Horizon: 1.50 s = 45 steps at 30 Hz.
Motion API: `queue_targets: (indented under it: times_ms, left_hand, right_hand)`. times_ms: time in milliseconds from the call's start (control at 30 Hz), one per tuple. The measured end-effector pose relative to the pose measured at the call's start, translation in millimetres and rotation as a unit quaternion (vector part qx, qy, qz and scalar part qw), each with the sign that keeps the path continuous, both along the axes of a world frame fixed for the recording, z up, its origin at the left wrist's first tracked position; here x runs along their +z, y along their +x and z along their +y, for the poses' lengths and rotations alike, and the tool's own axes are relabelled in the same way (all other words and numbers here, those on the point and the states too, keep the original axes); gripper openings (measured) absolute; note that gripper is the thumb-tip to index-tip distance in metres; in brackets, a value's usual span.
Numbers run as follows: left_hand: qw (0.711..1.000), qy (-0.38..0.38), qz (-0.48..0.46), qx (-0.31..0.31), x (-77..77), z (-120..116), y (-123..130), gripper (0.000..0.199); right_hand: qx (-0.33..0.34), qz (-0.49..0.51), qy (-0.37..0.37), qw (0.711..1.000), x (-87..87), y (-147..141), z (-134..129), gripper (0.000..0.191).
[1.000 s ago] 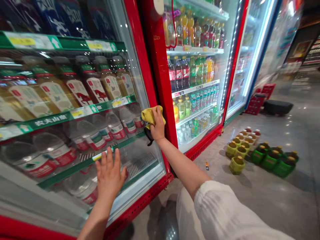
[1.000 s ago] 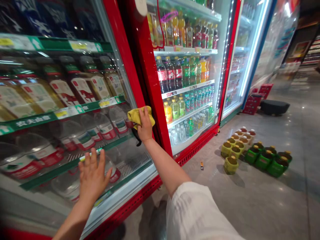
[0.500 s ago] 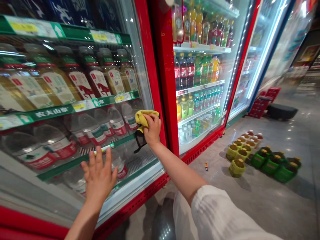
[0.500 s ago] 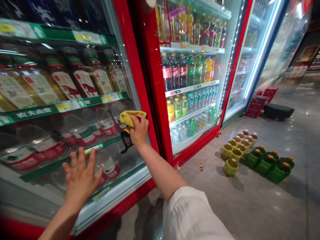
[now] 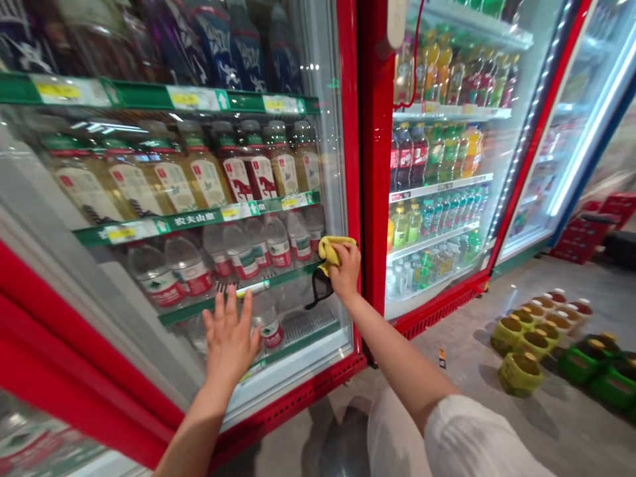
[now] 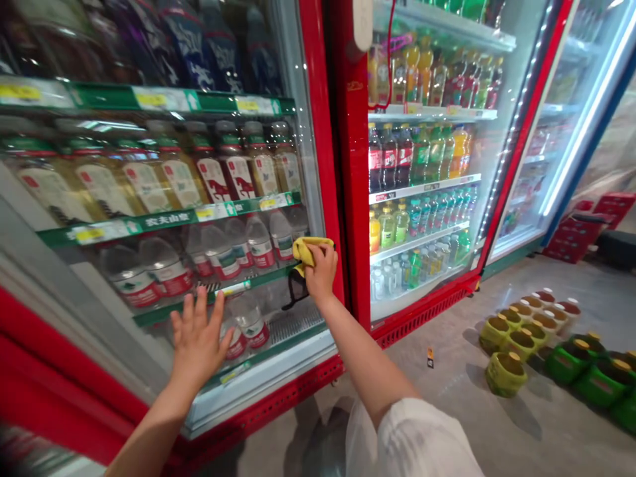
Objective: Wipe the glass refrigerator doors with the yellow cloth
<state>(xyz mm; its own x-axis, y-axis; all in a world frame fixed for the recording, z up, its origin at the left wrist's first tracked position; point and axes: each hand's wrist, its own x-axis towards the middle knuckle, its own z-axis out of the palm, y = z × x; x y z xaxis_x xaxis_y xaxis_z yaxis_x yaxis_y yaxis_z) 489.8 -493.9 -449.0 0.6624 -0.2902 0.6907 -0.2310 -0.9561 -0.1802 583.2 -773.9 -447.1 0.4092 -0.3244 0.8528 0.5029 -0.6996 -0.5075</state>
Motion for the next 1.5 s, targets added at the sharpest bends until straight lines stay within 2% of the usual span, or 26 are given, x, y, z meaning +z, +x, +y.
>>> queue_targets:
  times_ms: [67,100,167,233,267,333,400,467,533,600,667,733,800,867,900,967,1033,1100,1167,1233,1300,1400,1433,1500]
  left_hand:
    - [1.000,-0.002,-0.007,-0.002,0.0,-1,0,0.073]
    - [1.000,-0.001,-0.013,-0.004,-0.6,-2,0,0.073]
    - [1.000,0.002,-0.025,-0.006,-2.2,-4,0,0.073]
    - [1.000,0.005,-0.029,-0.007,-3.2,-2,-1,0.074]
    - [1.000,0.006,-0.028,-0.007,-3.2,0,-2,0.075]
    - [1.000,0.006,-0.028,-0.003,-2.0,8,-5,0.077]
    - [1.000,0.008,-0.030,0.006,0.4,17,-8,0.079]
    - [0.999,0.012,-0.031,0.016,3.0,26,-10,0.079]
    - [0.999,0.018,-0.028,0.021,5.0,32,-12,0.080]
    - [0.999,0.022,-0.027,0.020,5.6,35,-11,0.082]
    - [0.999,0.023,-0.027,0.017,4.9,36,-10,0.084]
    - [0.999,0.022,-0.029,0.016,3.3,37,-9,0.085]
    - [0.999,0.023,-0.028,0.014,1.5,40,-9,0.085]
    - [0.999,0.022,-0.025,0.015,-0.1,46,-12,0.085]
    - [0.999,0.021,-0.022,0.016,-0.9,50,-13,0.085]
    - [0.999,0.016,-0.018,0.022,-2.0,59,-18,0.086]
    - [0.999,0.011,-0.017,0.032,-2.8,68,-22,0.087]
    - [0.999,0.007,-0.018,0.044,-3.2,75,-26,0.088]
    - [0.998,0.007,-0.020,0.054,-3.4,81,-29,0.086]
    - [0.998,0.010,-0.023,0.061,-3.4,86,-32,0.083]
    - [0.997,0.010,-0.027,0.068,-3.3,92,-35,0.079]
    - [0.996,0.010,-0.033,0.084,-2.7,104,-41,0.076]
    - [0.995,0.009,-0.036,0.092,-2.4,109,-43,0.076]
    - [0.993,0.003,-0.047,0.111,-1.9,118,-47,0.077]
  right_hand:
    - [-0.015,-0.016,0.037,0.999,13.4,-1,24,0.058]
    - [-0.008,-0.015,0.023,1.000,13.7,-5,35,0.059]
    - [0.034,0.000,-0.064,0.997,2.7,-16,49,0.061]
    - [0.073,0.013,-0.151,0.986,-15.7,-27,47,0.063]
    - [0.079,0.014,-0.167,0.983,-23.7,-30,41,0.063]
    - [0.058,0.002,-0.130,0.990,-30.0,-28,27,0.059]
    - [0.011,-0.019,-0.046,0.999,-20.5,-20,21,0.058]
    - [-0.022,-0.041,0.014,0.999,-0.8,-11,30,0.059]
    - [-0.029,-0.056,0.024,0.998,16.7,-8,53,0.061]
    - [-0.026,-0.058,-0.009,0.998,20.1,-13,80,0.063]
    - [-0.017,-0.052,-0.081,0.995,5.5,-23,98,0.064]
    - [0.002,-0.055,-0.179,0.982,-20.1,-31,99,0.063]
    - [0.018,-0.070,-0.258,0.963,-43.6,-34,85,0.058]
    - [0.008,-0.081,-0.280,0.957,-53.2,-30,65,0.054]
    - [-0.002,-0.080,-0.273,0.959,-51.3,-26,58,0.052]
    - [-0.016,-0.071,-0.246,0.967,-36.7,-20,55,0.054]
    - [-0.018,-0.058,-0.216,0.975,-15.9,-18,74,0.061]
    - [-0.013,-0.046,-0.199,0.979,-0.3,-23,106,0.069]
    - [0.003,-0.045,-0.222,0.974,2.4,-32,139,0.071]
    - [0.032,-0.069,-0.287,0.955,-8.4,-40,158,0.065]
    - [0.053,-0.108,-0.352,0.928,-25.5,-43,156,0.057]
    - [0.046,-0.135,-0.389,0.910,-40.7,-36,128,0.051]
    - [0.039,-0.132,-0.384,0.913,-39.2,-32,119,0.050]
    - [0.025,-0.125,-0.355,0.926,-25.4,-27,113,0.047]
